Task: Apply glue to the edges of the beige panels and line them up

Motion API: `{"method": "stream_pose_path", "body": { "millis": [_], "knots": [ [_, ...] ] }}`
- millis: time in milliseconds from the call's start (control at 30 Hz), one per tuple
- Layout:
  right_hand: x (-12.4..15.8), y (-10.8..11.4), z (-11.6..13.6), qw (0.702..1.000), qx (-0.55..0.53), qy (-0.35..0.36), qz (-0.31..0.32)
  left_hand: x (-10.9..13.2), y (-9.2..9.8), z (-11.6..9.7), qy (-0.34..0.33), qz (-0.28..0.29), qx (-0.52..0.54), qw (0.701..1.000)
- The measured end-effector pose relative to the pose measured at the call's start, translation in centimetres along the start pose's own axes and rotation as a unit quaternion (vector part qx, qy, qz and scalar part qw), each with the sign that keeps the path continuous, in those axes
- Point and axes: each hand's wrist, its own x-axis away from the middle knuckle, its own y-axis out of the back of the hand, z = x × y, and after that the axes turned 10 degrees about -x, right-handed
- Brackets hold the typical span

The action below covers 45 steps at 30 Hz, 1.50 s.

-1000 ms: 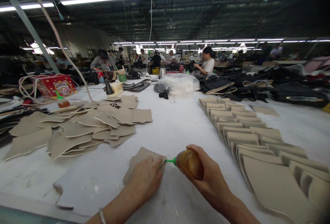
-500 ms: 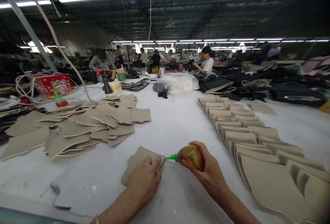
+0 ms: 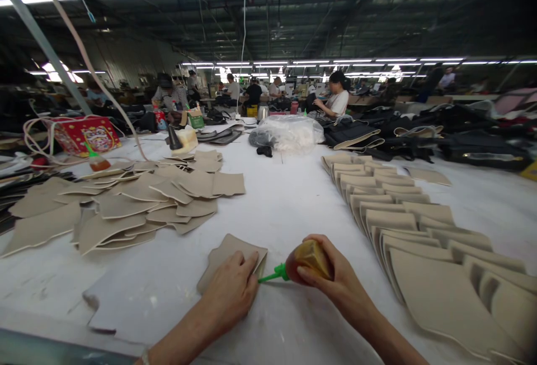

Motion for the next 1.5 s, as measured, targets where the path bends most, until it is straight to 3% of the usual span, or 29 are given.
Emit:
{"method": "stream_pose_path", "body": {
  "millis": [200, 367, 500, 667, 800, 967, 1100, 1267, 1500],
  "knots": [
    [0.0, 0.1, -0.2, 0.999, 0.013, 0.010, -0.038, 0.2, -0.2, 0.2, -0.007, -0.002, 0.006, 1.000],
    [0.7, -0.3, 0.1, 0.999, -0.030, -0.011, 0.041, 0.2, -0.5, 0.4, -0.010, -0.004, 0.011, 1.000],
    [1.0, -0.4, 0.1, 1.000, -0.017, 0.002, -0.002, 0.1, -0.6, 0.5, -0.012, 0.004, 0.004, 1.000],
    [1.5, -0.6, 0.3, 0.998, -0.034, -0.023, 0.055, 0.1, -0.8, 0.6, -0.018, 0.002, 0.006, 1.000],
    [1.8, -0.7, 0.2, 1.000, -0.023, -0.007, 0.009, 0.1, -1.0, 0.6, -0.019, 0.000, 0.003, 1.000],
    [2.1, -0.6, 0.1, 0.995, -0.065, -0.034, 0.067, 0.1, -1.0, 0.6, -0.015, 0.004, 0.011, 1.000],
    [2.0, -0.3, -0.1, 0.999, -0.042, -0.011, 0.032, 0.2, -0.8, 0.5, -0.014, 0.010, 0.010, 1.000],
    [2.2, -0.1, -0.3, 0.995, -0.047, -0.010, 0.082, 0.2, -0.7, 0.5, -0.012, 0.019, 0.006, 1.000],
    [1.9, 0.5, -0.6, 0.998, -0.024, 0.010, 0.052, 0.2, -1.0, 0.7, -0.023, 0.000, 0.019, 1.000]
  ]
}}
